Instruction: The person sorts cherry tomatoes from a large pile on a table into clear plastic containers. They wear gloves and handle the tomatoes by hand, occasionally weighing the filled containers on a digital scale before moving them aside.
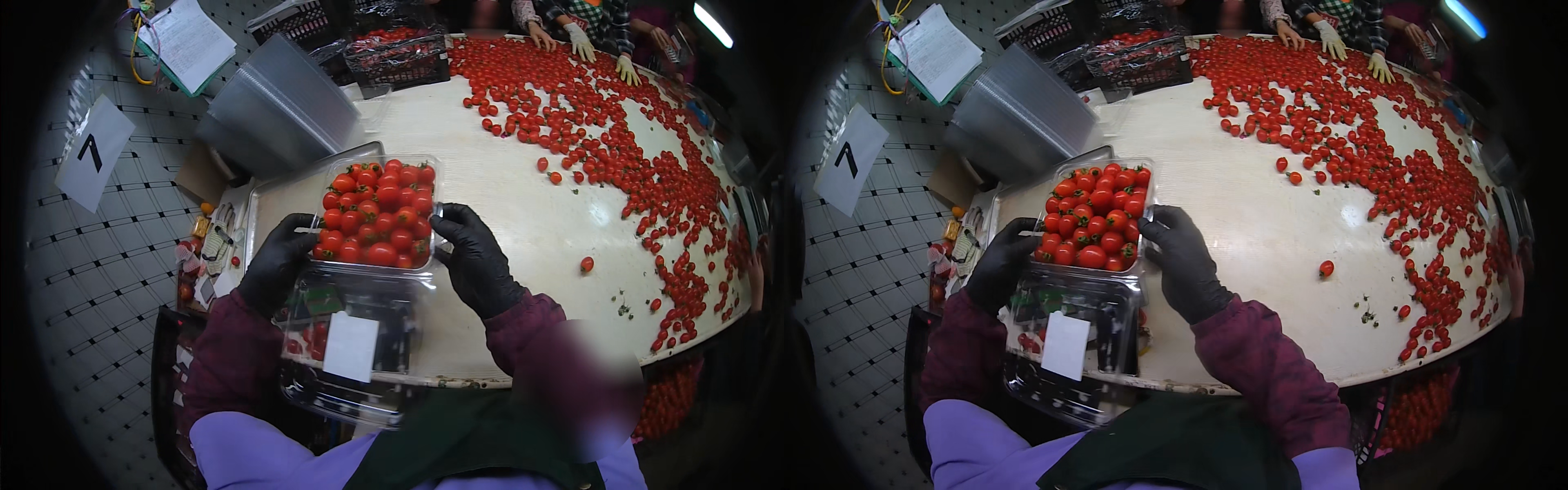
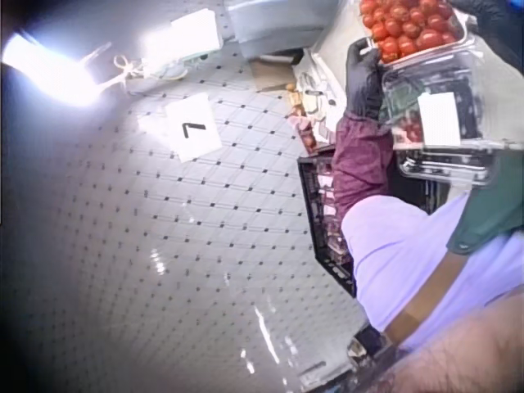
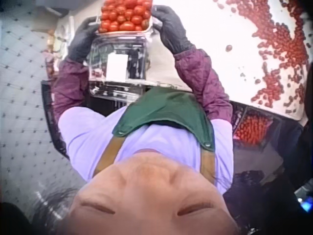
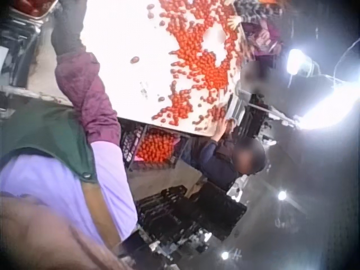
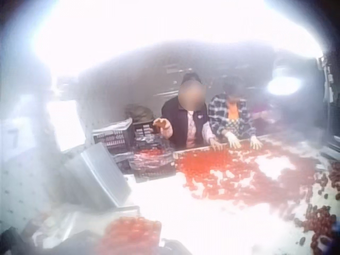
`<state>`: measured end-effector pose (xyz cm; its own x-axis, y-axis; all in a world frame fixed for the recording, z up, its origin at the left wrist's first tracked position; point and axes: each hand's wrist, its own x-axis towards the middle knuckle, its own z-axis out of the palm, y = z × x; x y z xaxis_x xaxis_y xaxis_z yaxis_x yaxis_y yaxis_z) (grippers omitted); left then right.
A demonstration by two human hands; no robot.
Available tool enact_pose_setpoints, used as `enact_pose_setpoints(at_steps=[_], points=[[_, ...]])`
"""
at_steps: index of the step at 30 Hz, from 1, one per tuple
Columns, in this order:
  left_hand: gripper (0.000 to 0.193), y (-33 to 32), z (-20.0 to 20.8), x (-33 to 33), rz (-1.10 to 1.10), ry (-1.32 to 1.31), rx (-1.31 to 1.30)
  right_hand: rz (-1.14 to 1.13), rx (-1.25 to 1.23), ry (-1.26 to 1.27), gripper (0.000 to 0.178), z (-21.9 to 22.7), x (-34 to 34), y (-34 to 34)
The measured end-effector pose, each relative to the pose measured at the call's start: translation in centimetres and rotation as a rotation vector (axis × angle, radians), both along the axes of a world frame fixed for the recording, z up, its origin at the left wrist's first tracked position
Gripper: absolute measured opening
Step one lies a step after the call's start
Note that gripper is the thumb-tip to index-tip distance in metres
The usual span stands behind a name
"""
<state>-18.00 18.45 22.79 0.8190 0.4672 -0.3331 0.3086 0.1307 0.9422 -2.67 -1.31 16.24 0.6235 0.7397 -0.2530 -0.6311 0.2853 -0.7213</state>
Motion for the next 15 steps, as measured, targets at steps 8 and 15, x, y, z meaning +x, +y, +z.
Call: enact_pose_setpoints(at_steps=[8, 15], points=[[0.028, -12.9, -10.2, 7.5, -0.097, -0.130, -0.155, -0.251, 0.087, 0.025, 0.022, -8.5, 6.1, -13.6], [0.032, -18.3, -15.8, 12.1, -0.140, 0.070, -0.306, -0.295, -0.379, -0.253, 0.031, -14.2, 10.1, -21.9]])
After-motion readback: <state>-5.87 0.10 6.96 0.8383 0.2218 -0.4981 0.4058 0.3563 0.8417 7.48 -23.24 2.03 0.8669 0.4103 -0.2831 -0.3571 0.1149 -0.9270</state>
